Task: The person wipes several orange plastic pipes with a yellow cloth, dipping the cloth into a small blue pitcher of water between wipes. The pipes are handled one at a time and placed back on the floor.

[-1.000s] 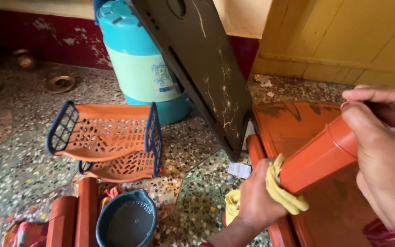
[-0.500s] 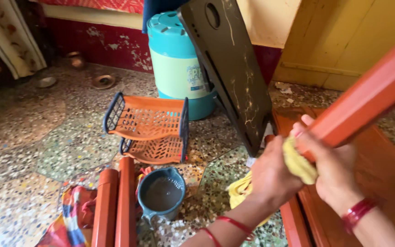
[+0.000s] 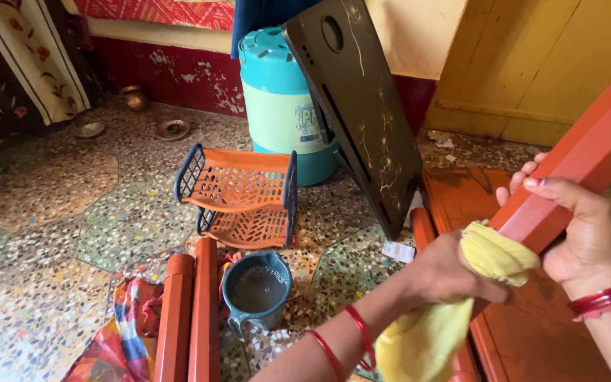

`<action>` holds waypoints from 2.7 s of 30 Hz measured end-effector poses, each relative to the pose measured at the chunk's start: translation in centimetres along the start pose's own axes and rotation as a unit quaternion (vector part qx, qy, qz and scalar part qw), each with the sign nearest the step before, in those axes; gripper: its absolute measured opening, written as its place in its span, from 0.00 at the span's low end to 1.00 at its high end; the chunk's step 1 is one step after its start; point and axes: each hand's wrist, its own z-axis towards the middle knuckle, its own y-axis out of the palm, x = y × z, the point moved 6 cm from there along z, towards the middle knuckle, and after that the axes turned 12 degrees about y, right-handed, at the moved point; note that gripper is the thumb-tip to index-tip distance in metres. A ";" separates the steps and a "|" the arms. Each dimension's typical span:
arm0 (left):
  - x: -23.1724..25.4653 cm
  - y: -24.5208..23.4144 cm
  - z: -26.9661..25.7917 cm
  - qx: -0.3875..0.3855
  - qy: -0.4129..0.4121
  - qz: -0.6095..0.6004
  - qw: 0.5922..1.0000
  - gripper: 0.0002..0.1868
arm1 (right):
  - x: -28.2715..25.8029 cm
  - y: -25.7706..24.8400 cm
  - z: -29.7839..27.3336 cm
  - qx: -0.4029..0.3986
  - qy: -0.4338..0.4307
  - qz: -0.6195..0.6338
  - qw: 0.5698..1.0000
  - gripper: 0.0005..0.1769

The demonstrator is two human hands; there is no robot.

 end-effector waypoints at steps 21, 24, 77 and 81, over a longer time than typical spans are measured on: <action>-6.7 -8.1 -8.2 0.403 -0.257 -0.380 0.792 0.30 | -2.8 -9.3 5.2 0.042 -0.145 0.141 0.978 0.13; -7.1 -7.1 -6.2 0.375 -0.217 -0.428 0.793 0.34 | -2.4 -4.2 2.6 0.032 -0.162 0.112 0.980 0.18; 1.9 -1.1 -1.5 0.077 0.021 0.394 0.916 0.46 | 2.7 -0.7 0.8 0.085 -0.021 0.075 0.993 0.22; -3.2 -2.6 -4.0 0.017 -0.079 0.314 0.946 0.43 | 1.3 0.3 0.1 0.034 -0.052 0.060 0.996 0.25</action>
